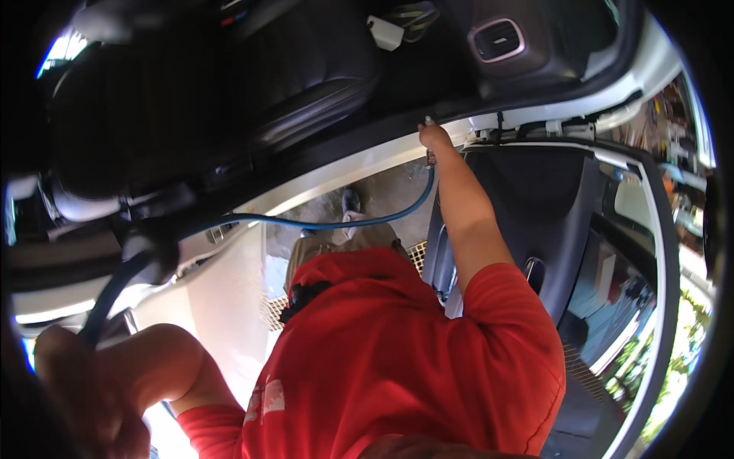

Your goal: The person uses a blue air hose with a nozzle to blow air into the interior of a white car. They direct the airflow at the door jambs, floor mats, seats, and dashboard area to remove dust and debris.

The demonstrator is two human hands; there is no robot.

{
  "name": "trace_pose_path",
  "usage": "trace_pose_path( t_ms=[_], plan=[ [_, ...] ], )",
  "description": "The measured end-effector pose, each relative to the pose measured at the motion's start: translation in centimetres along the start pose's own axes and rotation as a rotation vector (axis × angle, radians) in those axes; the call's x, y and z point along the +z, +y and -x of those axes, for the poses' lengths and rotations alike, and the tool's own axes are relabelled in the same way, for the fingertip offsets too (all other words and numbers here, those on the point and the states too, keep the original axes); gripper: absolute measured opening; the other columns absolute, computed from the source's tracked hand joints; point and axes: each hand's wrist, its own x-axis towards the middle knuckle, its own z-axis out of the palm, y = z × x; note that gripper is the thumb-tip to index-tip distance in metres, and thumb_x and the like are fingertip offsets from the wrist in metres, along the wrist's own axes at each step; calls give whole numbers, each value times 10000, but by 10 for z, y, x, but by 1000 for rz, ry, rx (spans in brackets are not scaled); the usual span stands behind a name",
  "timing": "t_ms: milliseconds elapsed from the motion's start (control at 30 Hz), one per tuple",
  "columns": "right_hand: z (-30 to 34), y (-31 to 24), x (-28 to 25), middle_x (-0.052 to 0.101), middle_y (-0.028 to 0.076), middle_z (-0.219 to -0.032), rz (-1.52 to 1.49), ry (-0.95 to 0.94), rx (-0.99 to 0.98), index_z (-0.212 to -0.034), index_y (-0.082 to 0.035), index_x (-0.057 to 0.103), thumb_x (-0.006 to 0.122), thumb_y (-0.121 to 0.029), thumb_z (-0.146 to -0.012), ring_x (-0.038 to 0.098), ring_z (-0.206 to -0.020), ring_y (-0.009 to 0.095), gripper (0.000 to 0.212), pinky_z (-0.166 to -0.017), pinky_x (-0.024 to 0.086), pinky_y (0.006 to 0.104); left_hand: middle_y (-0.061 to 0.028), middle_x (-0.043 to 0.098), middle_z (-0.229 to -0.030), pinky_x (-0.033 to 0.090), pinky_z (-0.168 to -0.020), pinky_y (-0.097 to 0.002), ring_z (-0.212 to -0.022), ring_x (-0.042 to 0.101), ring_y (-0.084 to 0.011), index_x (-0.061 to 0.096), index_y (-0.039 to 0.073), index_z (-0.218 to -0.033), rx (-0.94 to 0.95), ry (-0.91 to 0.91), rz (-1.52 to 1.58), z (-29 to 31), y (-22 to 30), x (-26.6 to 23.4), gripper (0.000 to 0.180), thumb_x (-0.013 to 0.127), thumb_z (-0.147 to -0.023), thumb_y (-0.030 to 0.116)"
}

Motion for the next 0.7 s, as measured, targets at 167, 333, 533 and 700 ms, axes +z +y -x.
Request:
trace_pose_path(
  t_ms=[167, 333, 533, 700],
  plan=[
    [-17, 33, -1, 460, 137, -1472, 253, -212, 31, -1440, -120, 462, 341, -432, -1016, 480, -1328, 298, 541, -1087, 397, 413, -126, 515, -678, 265, -376, -204, -448, 355, -104, 520, -4, -1183, 33, 368, -200, 9, -105, 26, 221, 521, -987, 98],
    [20, -15, -42, 504, 115, -1442, -47, 198, 112, -1418, -163, 496, 376, -469, -1017, 530, -1277, 322, 518, -1036, 449, 446, -108, 542, -732, 280, -421, -193, -490, 369, -85, 488, -2, -1245, -88, 482, -160, 4, -141, 8, 255, 500, -994, 42],
    [13, 26, -44, 529, 134, -1415, 79, 123, 198, -1421, -132, 489, 350, -428, -1030, 538, -1273, 320, 510, -1038, 443, 448, -127, 585, -791, 297, -445, -191, -528, 400, -81, 500, 25, -1266, 10, 478, -61, -12, -192, -23, 276, 500, -990, 17],
    [67, -28, -38, 546, 122, -1399, 120, 117, 178, -1460, -183, 441, 364, -433, -1020, 546, -1266, 302, 512, -1040, 443, 429, -123, 593, -794, 296, -440, -192, -512, 396, -80, 529, 49, -1255, 49, 492, 1, -19, -211, -37, 276, 499, -985, 3]
  ],
)
